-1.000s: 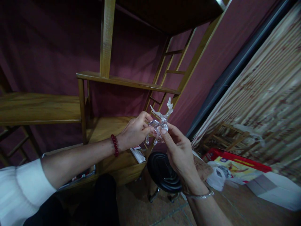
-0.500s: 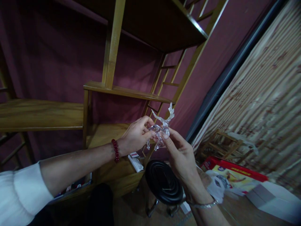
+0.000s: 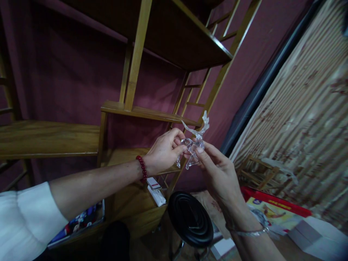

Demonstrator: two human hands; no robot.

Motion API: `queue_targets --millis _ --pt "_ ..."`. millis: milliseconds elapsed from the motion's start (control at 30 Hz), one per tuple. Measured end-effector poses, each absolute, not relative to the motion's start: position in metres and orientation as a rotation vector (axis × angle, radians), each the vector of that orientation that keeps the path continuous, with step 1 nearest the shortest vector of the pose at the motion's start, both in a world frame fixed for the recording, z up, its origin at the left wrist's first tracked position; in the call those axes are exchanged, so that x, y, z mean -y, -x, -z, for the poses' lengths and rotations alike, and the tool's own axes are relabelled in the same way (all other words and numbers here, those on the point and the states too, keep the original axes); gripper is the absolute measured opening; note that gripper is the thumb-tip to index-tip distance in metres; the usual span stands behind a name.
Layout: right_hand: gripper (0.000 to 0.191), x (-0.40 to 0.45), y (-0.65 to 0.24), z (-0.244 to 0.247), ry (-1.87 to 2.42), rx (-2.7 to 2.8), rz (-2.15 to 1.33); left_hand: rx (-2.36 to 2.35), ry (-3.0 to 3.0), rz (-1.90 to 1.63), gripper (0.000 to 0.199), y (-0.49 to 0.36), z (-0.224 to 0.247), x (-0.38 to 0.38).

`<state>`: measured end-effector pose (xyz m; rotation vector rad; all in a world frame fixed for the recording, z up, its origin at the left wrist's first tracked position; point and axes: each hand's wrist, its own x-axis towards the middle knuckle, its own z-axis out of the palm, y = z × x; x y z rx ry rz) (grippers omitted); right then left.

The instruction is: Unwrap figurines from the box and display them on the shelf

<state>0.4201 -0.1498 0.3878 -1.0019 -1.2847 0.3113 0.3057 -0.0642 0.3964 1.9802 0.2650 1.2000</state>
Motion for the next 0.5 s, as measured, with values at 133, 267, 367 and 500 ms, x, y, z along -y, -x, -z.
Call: queue_targets --millis 133,267,367,500 --pt "0.034 0.146 -0.423 -0.4 0.973 1.294 -0.32 -0.254 -2.011 -1.241 0.014 -0.308 -0.407 0.06" --pt "0.032 0.141 -0.424 -0.412 0.955 1.303 -0.324 -0.235 -2.065 -1.29 0.013 -0.31 -0.419 0.054" --pt "0.032 0.136 -0.425 -0.42 0.942 1.295 -0.321 -0.277 -2.113 -1.324 0.013 -0.31 -0.428 0.05" --pt "0.032 0.127 -0.427 -0.432 0.918 1.294 -0.306 -0.342 -2.157 -1.352 0.013 -0.311 -0.44 0.044"
